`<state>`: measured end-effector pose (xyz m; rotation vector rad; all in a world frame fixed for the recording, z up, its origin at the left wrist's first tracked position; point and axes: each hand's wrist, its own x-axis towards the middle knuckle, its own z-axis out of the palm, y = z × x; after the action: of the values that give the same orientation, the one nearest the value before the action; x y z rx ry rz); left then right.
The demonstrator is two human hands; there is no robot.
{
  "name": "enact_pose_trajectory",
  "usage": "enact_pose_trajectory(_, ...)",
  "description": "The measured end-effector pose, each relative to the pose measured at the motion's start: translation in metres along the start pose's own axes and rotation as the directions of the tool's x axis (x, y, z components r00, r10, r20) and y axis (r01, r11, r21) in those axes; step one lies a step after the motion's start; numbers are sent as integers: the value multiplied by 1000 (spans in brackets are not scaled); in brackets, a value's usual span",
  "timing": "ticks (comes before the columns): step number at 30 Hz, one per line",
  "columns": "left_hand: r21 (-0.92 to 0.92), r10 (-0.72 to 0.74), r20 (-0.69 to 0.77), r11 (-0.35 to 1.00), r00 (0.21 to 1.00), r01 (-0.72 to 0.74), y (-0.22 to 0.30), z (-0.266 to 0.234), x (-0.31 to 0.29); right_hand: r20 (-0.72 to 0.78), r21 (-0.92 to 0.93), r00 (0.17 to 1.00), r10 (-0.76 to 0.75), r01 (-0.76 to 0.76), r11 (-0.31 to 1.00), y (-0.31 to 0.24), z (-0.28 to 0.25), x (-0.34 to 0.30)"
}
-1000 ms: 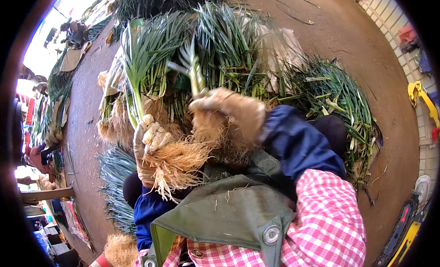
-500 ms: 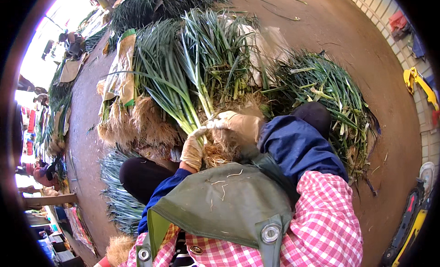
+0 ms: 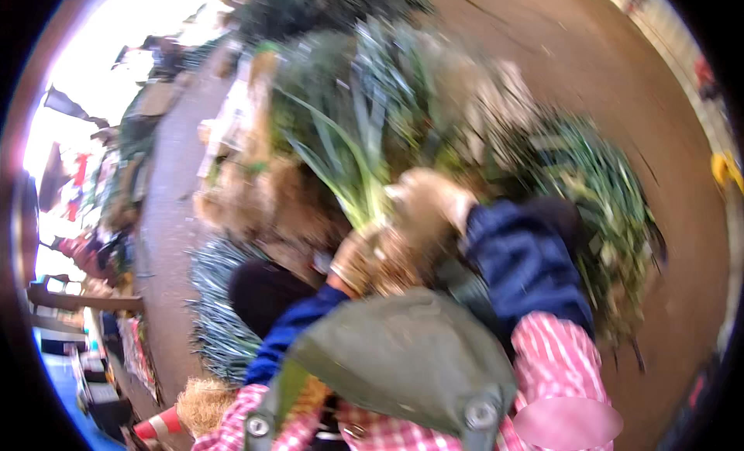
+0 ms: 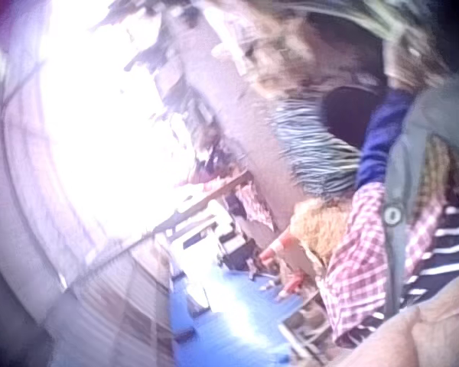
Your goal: The person cleans green onions by hand, peeling off the outer leaves and removing debris from the root ends.
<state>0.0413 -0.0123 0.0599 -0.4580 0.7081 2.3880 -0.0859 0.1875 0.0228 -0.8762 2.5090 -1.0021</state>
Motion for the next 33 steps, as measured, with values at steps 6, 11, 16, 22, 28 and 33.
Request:
enact_pose_trajectory(6,148,65,-144,988,987,-43,3,-32,-10,127,591,932,341,-347,729,-59,63,11)
enact_pose_trajectory(11,17,147,-180,989,973,-146,-2,2,-4,-196,570,864,464,-284,771,-18,69,26)
enact_pose_trajectory(16,207,227,-127,958,966,-198,-7,-49,2,-354,66,770,532,-547,835,-64,9,19)
enact_pose_trajectory(22,25,181,-36,983,983,-180,3,-14,-5,-782,-266,623,29,-375,888,-26,-14,14)
enact_pose_trajectory(28,27,69,-9,997,998,-69,-10,-42,14,126,758,928,350,-317,570,-79,27,27)
enact_pose_trajectory(33,13,63,9,998,998,-63,-4,-19,-8,-21,760,920,390,-239,604,-78,26,27)
